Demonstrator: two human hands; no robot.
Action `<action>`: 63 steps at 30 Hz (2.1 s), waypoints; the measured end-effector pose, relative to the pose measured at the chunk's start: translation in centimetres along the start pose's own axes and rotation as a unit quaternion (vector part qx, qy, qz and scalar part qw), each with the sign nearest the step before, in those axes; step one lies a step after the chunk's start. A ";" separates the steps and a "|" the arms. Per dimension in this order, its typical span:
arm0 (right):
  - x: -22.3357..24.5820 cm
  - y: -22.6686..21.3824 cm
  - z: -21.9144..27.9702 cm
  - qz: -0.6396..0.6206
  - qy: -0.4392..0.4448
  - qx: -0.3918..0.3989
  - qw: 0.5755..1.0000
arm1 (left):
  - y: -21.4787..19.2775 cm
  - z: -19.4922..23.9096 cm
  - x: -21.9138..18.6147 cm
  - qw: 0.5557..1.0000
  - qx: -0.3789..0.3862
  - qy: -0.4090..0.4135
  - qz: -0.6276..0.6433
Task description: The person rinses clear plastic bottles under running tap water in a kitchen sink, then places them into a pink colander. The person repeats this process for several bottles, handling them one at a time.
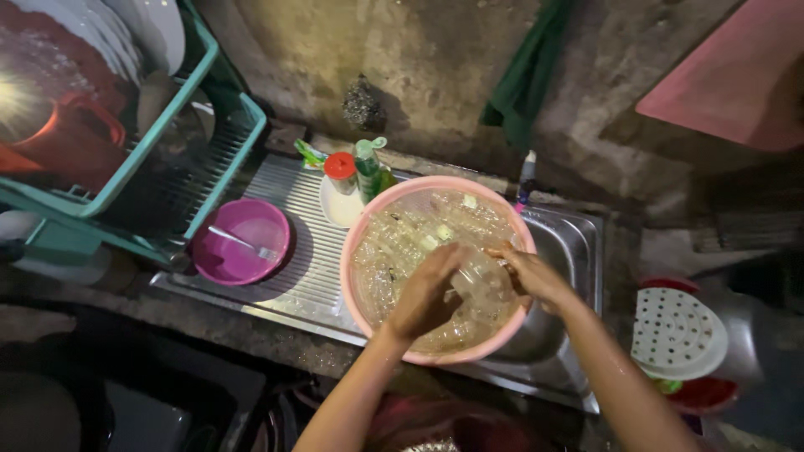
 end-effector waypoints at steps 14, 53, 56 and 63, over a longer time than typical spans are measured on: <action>-1.7 6.7 5.1 0.644 0.009 -0.295 0.706 | -1.3 0.6 3.8 0.970 -0.067 -0.210 0.100; 2.0 -6.3 1.9 0.128 -0.058 -0.151 0.979 | 13.3 8.9 6.1 0.926 0.141 -0.298 0.186; 1.8 -5.7 2.8 0.170 -0.014 -0.162 0.972 | 13.1 8.8 5.9 0.925 0.167 -0.290 0.178; -0.4 -3.8 0.6 0.216 0.005 -0.136 0.967 | 8.9 4.6 1.4 0.974 0.136 -0.140 0.117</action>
Point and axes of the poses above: each hand's wrist, its own z-axis away from the middle knuckle, its own y-axis out of the palm, x = y × z, the point moved 10 cm from there along -z, towards the middle knuckle, and after that the axes turned 12 degrees about y, right-handed, at the moved point
